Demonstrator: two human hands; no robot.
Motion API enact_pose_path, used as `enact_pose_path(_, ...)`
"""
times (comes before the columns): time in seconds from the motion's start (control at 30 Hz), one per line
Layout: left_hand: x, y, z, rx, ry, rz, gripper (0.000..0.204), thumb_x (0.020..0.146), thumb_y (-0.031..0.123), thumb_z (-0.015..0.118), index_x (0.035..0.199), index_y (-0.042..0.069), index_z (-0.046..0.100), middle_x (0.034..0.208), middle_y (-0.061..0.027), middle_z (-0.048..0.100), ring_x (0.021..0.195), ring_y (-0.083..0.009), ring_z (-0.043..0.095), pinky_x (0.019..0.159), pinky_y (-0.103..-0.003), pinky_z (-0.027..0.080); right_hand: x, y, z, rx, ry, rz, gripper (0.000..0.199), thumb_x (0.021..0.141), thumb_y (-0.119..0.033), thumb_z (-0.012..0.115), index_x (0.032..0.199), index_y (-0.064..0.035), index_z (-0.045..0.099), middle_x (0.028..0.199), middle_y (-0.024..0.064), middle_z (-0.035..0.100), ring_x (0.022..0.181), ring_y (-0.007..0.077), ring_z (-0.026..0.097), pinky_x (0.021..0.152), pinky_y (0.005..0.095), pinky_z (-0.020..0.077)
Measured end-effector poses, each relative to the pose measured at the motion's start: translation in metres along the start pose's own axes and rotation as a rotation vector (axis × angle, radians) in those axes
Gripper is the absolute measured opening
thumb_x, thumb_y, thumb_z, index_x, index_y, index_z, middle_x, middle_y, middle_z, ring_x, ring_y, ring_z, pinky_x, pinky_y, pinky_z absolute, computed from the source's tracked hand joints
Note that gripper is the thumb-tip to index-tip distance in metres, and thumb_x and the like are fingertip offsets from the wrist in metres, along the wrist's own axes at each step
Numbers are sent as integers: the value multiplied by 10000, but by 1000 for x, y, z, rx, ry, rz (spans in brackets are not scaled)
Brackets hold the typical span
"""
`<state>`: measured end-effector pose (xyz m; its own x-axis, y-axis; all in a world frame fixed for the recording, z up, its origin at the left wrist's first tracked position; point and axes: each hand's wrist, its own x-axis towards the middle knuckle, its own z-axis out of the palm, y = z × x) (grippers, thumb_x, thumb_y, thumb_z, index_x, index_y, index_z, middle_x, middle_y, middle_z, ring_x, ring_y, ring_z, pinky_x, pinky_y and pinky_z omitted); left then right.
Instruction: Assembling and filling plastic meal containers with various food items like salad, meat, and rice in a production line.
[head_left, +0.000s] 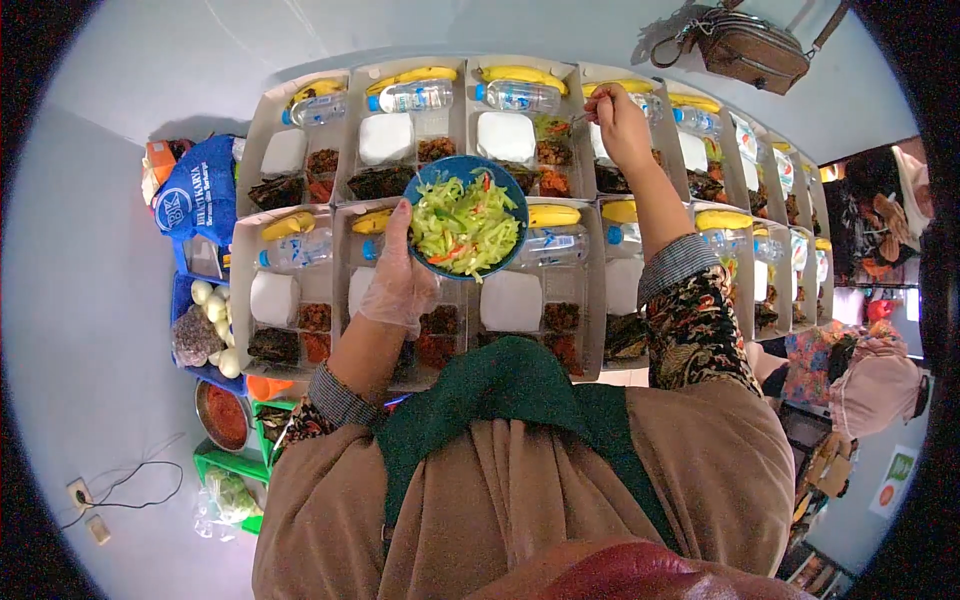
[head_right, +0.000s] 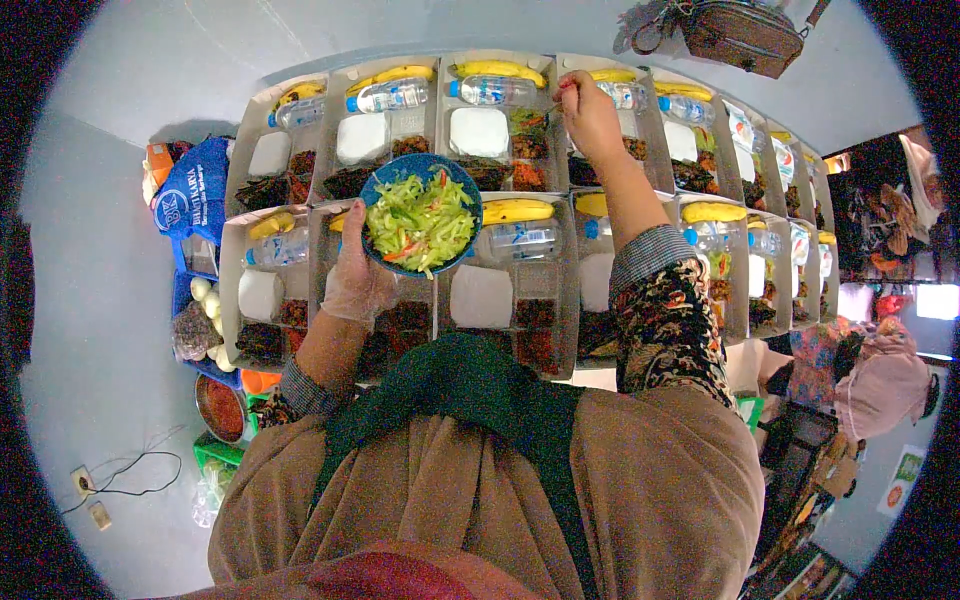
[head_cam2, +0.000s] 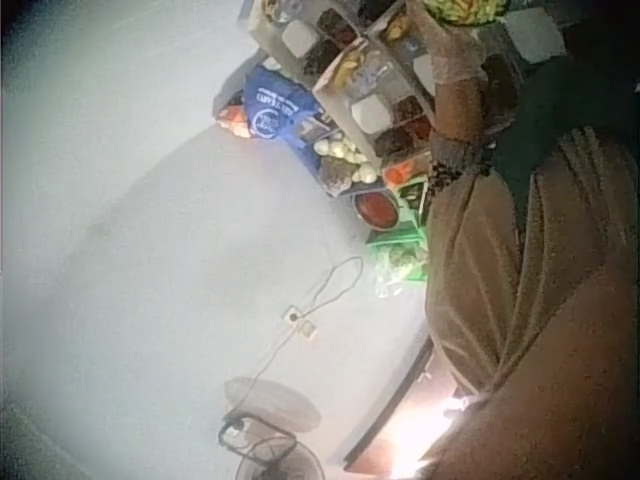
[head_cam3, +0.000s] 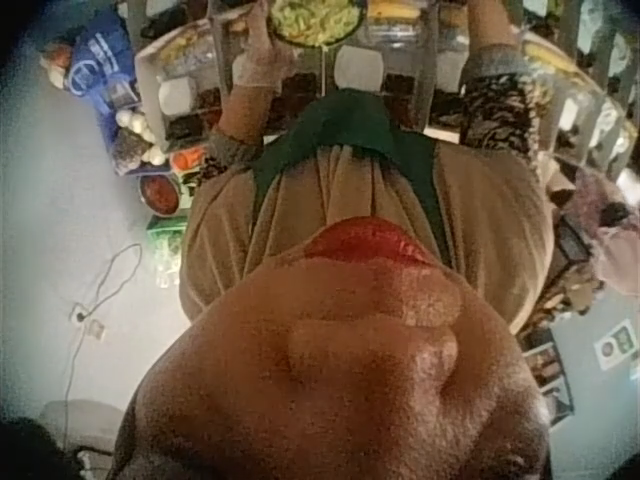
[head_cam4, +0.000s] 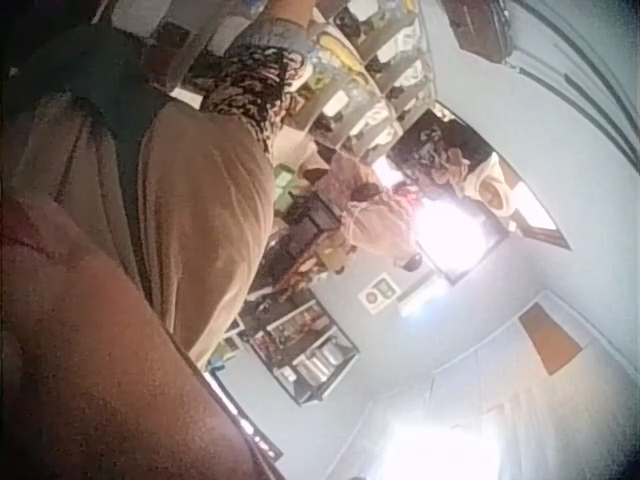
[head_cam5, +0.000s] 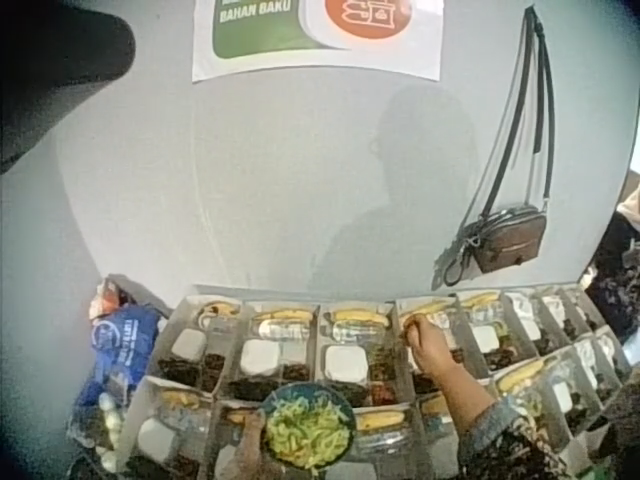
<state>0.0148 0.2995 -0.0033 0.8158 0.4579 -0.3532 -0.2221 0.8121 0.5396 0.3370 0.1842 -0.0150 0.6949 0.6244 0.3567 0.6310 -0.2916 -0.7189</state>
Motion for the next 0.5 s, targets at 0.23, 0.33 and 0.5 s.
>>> enact_pose_path(0.23,-6,3,9,7,24,-33,560,912,453,441,1266,19,428,1265,-144,509,1127,-279,527,977,-410,421,-2,2,0,-2,-5,27,222,925,-190,411,991,-10,522,830,152,661,794,285,649,722,361,496)
enact_pose_path(0.33,-3,1,5,-13,-2,-33,561,912,457,441,1261,18,432,1258,-146,514,1116,-278,535,969,-410,430,-2,6,2,0,6,19,227,924,-190,412,994,-7,526,828,156,660,801,288,650,724,368,497)
enact_pose_path(0.5,-4,1,7,-3,13,-33,559,910,460,445,1256,21,436,1255,-143,516,1112,-280,539,969,-410,432,-1,4,-1,-17,33,48,245,926,-206,423,1009,-6,538,831,154,664,772,263,660,706,348,508)
